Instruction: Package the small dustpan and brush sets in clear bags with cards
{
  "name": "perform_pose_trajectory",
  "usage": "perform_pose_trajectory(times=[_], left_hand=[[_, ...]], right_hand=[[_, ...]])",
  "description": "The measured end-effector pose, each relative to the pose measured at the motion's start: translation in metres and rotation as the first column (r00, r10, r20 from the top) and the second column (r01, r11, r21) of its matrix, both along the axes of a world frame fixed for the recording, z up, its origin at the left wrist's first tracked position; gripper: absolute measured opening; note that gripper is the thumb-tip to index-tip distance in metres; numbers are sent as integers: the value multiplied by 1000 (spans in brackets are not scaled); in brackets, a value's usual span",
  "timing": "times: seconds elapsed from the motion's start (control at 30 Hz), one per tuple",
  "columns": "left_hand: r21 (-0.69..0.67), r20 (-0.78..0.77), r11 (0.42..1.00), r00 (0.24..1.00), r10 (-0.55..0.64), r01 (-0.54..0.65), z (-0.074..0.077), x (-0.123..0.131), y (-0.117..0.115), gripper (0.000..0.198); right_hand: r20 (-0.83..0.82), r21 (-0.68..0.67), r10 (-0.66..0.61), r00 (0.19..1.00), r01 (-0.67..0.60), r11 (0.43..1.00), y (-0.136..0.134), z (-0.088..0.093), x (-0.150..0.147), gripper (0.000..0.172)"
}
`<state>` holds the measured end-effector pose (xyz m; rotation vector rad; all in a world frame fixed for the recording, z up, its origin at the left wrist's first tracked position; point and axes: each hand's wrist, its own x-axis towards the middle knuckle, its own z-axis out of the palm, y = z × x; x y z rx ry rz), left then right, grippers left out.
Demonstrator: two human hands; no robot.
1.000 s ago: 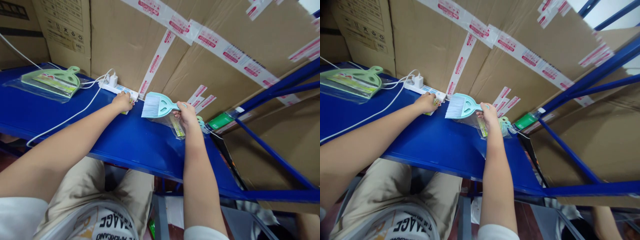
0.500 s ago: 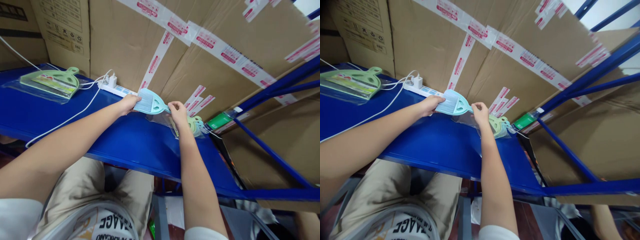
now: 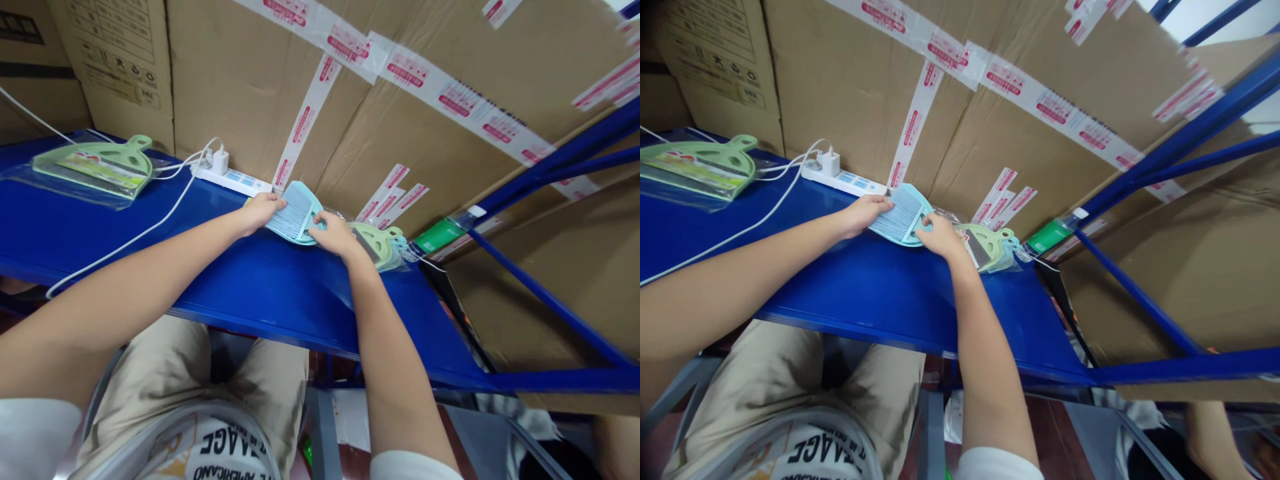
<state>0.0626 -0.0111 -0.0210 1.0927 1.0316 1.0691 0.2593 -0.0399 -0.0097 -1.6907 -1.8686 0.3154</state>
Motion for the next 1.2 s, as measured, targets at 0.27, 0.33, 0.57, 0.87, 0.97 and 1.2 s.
perform_pose_trajectory(times=[0.27, 0.33, 0.57, 0.87, 0.97, 1.2], left_hand=[[-51, -11, 999, 1000, -12, 11, 12, -4, -6, 37], [-26, -84, 1000, 996, -8, 6, 12, -8, -4, 32], [57, -503, 998, 862, 59, -35, 5, -18, 7, 25], [275, -876, 950, 447, 183, 150, 0, -28, 16, 33], [285, -918, 936, 340, 204, 206, 1, -28, 13, 36], [279, -940, 927, 267, 211, 251, 4, -27, 9, 38]], right_hand=[[-101, 5, -45, 994, 46, 999, -2, 4, -11, 26], [-138, 3, -38, 990, 39, 999, -1, 2, -13, 25], [-434, 93, -84, 897, 137, 986, 2, 10, 1, 17], [104, -20, -297, 949, 301, 954, 0, 17, 29, 21], [225, -137, -229, 947, 263, 955, 0, 10, 24, 25], [233, -23, -108, 966, 117, 993, -27, 39, 4, 19]])
